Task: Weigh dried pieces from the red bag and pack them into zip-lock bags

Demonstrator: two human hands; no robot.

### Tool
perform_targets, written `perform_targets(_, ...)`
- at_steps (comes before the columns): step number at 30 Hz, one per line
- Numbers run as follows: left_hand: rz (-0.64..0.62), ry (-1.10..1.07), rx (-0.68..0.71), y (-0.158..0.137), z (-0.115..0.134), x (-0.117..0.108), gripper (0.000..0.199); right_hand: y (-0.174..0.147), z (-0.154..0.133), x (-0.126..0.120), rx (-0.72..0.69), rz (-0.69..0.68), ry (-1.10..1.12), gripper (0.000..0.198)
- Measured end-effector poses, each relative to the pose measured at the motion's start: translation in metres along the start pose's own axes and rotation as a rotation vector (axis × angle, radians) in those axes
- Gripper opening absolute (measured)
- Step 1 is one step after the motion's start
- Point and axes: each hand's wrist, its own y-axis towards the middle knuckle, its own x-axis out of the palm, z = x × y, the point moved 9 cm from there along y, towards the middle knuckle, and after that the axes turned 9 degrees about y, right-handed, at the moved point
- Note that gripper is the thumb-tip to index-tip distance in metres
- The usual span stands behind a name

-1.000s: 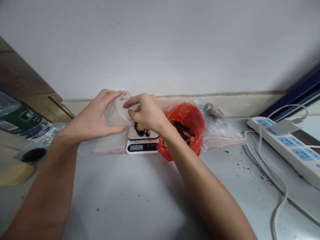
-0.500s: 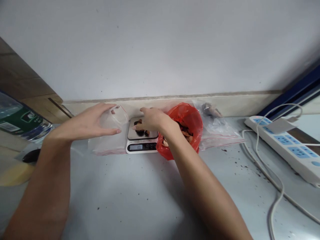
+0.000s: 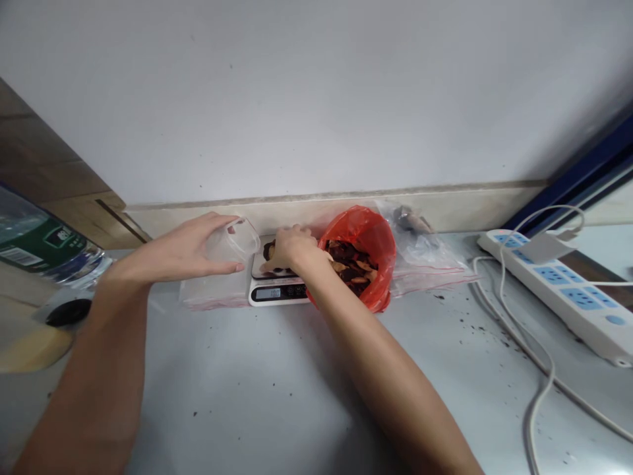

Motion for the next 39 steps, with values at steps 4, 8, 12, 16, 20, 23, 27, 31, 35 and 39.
perform_targets(4,-0.026,-0.019,-0.015,0.001,-0.003,0.003,0.098,0.002,0.0,0.004,0.03,-0.026,-0.039,0.061)
perform_targets(8,-0.018,-0.025,-0.01,0.002,-0.005,0.005,0.092,0.006,-0.001,0.002,0.013,-0.024,-0.022,0.042)
perform_targets(12,-0.016,-0.027,0.018,0.003,-0.003,0.008,0.088,0.009,0.004,0.0,-0.018,-0.007,0.037,0.027)
perform_targets(16,-0.046,-0.04,0.033,0.005,-0.002,0.015,0.086,0.01,0.009,0.0,-0.034,-0.014,0.107,0.015)
perform_targets(20,-0.122,-0.027,0.022,0.006,-0.004,0.024,0.093,0.013,0.014,0.001,-0.024,-0.03,0.169,0.015)
perform_targets(23,-0.176,-0.026,0.006,0.007,-0.005,0.031,0.097,0.017,0.02,0.001,-0.019,-0.03,0.223,0.022)
perform_targets(27,-0.213,-0.049,0.005,0.009,-0.005,0.036,0.094,0.022,0.026,0.002,-0.034,-0.041,0.305,0.022)
perform_targets(31,-0.251,-0.062,-0.006,0.009,-0.005,0.041,0.091,0.025,0.032,0.0,-0.045,-0.047,0.396,0.022)
perform_targets(35,-0.254,-0.084,0.001,0.011,-0.002,0.044,0.09,0.02,0.029,-0.013,-0.099,-0.003,0.479,0.017)
perform_targets(39,-0.145,-0.128,0.007,0.014,0.005,0.036,0.091,0.006,0.006,-0.032,-0.272,0.121,0.515,0.012)
